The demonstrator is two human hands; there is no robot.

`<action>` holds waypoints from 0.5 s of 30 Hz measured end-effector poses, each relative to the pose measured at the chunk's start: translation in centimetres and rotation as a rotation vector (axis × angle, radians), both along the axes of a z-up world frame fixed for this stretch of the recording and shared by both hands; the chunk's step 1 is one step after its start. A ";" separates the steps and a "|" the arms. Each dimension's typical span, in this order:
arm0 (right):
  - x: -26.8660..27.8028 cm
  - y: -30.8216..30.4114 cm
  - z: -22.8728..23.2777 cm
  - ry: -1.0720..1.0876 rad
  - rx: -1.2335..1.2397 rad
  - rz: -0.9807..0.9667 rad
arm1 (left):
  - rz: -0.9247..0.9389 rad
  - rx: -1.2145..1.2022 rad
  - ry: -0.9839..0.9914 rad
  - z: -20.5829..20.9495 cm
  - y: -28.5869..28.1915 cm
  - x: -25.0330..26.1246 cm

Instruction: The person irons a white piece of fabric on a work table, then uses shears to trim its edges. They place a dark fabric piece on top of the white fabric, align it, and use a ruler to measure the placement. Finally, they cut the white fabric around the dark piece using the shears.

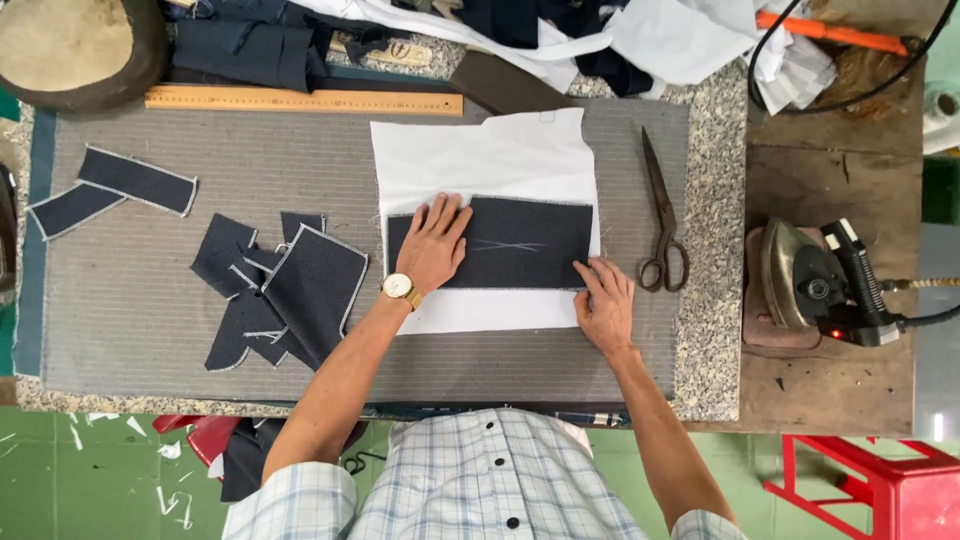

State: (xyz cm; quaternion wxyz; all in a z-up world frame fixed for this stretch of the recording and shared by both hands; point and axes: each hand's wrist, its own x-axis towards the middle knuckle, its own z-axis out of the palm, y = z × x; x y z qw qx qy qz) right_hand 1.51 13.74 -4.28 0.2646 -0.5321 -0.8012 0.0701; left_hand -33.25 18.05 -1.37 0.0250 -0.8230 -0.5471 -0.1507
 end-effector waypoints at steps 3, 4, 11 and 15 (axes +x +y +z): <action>0.6 0.2 -0.4 0.027 -0.037 0.010 | 0.136 -0.100 -0.064 1.4 -1.3 -0.3; 0.7 0.4 -0.2 0.028 -0.038 0.007 | 0.134 -0.101 -0.063 0.7 -1.7 -0.9; 1.2 3.0 0.5 0.147 -0.228 0.002 | 0.275 0.047 -0.010 0.3 -3.0 -3.4; 0.2 4.7 1.8 0.119 -0.213 -0.042 | 0.327 -0.004 -0.010 -1.1 -1.8 -3.9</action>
